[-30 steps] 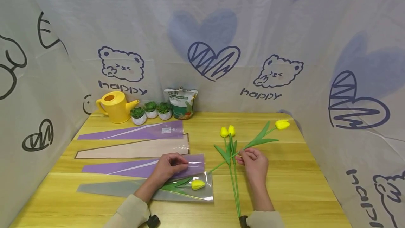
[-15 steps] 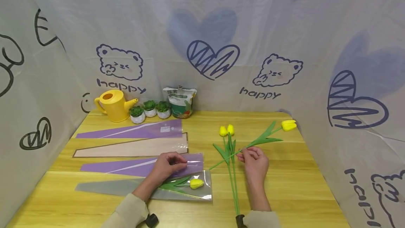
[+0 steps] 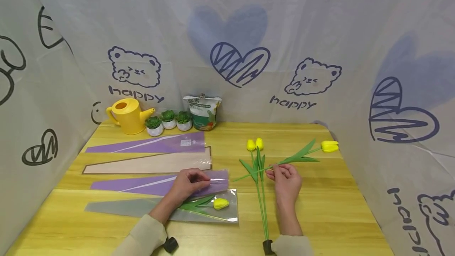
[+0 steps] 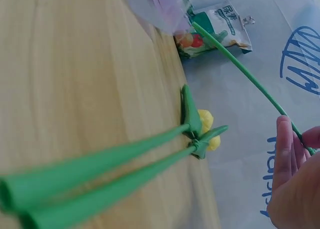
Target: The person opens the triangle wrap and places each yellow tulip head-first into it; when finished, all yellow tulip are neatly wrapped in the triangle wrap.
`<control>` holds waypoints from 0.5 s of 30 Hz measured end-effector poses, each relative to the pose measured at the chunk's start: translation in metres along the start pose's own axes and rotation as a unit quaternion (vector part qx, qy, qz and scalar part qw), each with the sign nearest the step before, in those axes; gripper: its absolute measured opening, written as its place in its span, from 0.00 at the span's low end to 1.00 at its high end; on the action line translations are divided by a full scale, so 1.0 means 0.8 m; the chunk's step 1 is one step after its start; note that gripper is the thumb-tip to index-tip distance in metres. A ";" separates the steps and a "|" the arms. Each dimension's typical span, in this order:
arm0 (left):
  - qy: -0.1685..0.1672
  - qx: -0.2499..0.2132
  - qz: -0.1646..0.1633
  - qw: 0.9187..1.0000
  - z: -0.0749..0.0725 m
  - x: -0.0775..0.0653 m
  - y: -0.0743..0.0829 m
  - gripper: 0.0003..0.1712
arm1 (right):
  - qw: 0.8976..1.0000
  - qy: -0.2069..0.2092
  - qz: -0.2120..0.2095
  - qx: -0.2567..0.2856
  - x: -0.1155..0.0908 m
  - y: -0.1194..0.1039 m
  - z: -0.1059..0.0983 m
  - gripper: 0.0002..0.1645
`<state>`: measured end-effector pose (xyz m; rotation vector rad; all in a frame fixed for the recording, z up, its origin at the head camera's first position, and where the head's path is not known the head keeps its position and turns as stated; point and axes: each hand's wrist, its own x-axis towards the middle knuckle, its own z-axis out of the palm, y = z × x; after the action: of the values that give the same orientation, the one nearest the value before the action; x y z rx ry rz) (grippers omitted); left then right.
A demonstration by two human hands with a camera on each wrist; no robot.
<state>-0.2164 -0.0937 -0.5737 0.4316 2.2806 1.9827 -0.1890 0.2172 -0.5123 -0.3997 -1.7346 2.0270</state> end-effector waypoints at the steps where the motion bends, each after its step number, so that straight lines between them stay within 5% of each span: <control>1: -0.001 0.001 -0.001 1.000 -0.001 0.000 0.001 0.10 | 1.000 -0.006 0.005 -0.001 -0.001 0.001 0.001 0.07; 15: -0.007 0.001 0.010 1.000 -0.001 -0.001 0.000 0.09 | 0.995 -0.072 0.071 -0.003 -0.030 0.020 0.024 0.12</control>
<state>-0.2162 -0.0946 -0.5739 0.4670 2.2796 1.9805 -0.1799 0.1867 -0.5263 -0.3979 -1.8449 2.1979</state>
